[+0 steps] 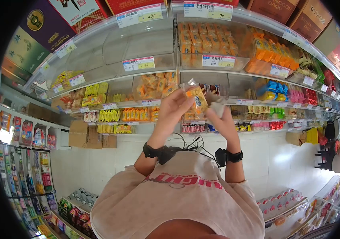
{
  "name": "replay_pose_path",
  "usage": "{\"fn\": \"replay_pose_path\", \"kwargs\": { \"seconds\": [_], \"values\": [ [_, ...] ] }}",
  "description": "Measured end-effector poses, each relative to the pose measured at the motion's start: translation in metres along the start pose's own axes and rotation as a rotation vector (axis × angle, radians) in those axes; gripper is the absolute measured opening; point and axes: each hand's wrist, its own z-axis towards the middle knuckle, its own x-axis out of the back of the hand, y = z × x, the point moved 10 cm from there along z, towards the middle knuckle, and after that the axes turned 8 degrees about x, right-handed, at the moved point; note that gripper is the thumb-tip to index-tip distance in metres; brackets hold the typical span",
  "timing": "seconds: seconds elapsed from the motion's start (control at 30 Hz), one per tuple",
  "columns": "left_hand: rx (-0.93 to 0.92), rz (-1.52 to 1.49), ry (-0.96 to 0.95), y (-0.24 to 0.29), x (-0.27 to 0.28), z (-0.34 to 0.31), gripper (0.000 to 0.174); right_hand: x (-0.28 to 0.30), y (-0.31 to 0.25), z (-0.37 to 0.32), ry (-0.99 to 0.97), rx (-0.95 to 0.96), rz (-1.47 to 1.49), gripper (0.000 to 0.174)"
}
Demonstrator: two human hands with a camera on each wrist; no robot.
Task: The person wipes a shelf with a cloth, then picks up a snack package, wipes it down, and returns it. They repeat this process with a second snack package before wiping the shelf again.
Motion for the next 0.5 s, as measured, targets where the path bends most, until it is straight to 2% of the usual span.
{"fn": "replay_pose_path", "kwargs": {
  "seconds": [0.07,0.2,0.27,0.4,0.47,0.5],
  "values": [
    [-0.02,-0.012,-0.007,-0.002,-0.001,-0.002,0.042,-0.023,0.005,-0.003,-0.134,0.026,-0.123,0.027],
    [0.097,-0.195,-0.048,-0.009,0.009,-0.006,0.038,-0.038,-0.011,-0.004,-0.152,0.107,-0.193,0.021],
    [0.14,-0.3,-0.066,-0.013,0.016,-0.008,0.037,-0.045,-0.011,-0.006,-0.16,0.088,-0.242,0.019],
    [0.018,-0.221,0.072,-0.007,0.056,-0.007,0.04,-0.06,-0.006,-0.004,-0.184,0.085,-0.33,0.018],
    [-0.073,-0.131,0.192,0.016,0.079,-0.009,0.042,-0.043,0.001,0.003,0.061,0.051,-0.058,0.023],
    [-0.093,-0.066,0.179,0.019,0.084,-0.008,0.045,-0.037,0.005,0.005,0.181,0.033,0.08,0.026]
  ]
}}
